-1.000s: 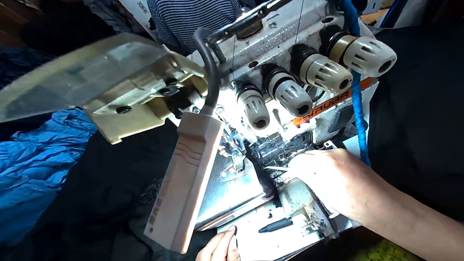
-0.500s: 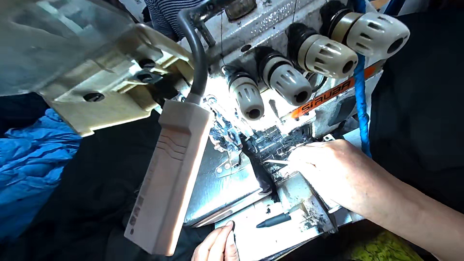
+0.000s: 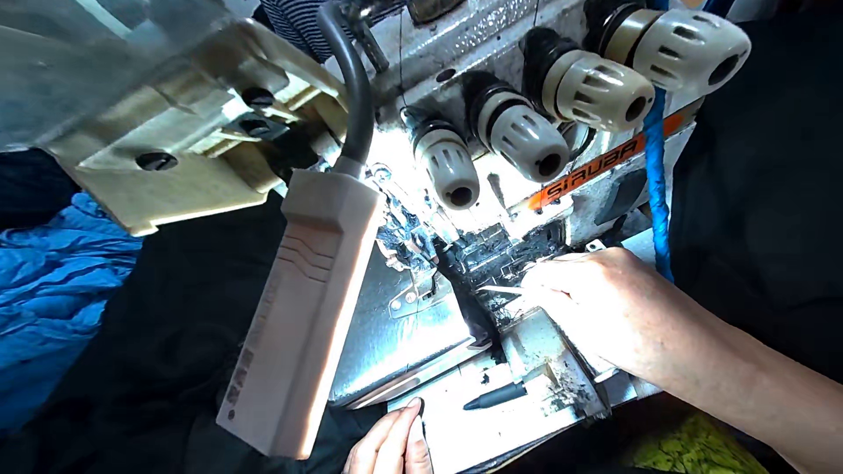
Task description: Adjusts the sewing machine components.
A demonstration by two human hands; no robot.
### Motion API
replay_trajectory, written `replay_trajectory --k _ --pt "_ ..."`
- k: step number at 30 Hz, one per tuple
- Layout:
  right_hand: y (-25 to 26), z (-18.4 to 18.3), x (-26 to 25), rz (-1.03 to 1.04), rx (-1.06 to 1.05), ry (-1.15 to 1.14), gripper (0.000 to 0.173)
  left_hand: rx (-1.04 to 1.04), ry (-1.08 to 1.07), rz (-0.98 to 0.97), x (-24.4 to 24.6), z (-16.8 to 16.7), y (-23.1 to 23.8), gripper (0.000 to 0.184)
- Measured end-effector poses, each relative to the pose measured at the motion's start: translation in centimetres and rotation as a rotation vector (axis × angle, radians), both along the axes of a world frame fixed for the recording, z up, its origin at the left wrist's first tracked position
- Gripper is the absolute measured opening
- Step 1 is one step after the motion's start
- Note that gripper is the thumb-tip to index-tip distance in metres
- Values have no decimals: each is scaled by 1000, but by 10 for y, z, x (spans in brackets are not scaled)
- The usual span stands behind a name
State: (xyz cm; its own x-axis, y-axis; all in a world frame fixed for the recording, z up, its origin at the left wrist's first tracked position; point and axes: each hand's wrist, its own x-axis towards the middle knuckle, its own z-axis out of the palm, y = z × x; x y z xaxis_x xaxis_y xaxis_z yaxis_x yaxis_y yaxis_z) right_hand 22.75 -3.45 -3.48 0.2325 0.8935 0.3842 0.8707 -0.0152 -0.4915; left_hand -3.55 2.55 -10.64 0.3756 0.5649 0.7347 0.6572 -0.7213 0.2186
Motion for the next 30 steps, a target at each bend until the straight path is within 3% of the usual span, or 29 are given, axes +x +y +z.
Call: replay_trajectory --k 21,30 --pt "-1 -2 1 -1 75 -56 16 4 0 -20 0 0 1 22" --pt "1 2 1 -13 -1 -15 16 13 -3 -30 0 0 2 25"
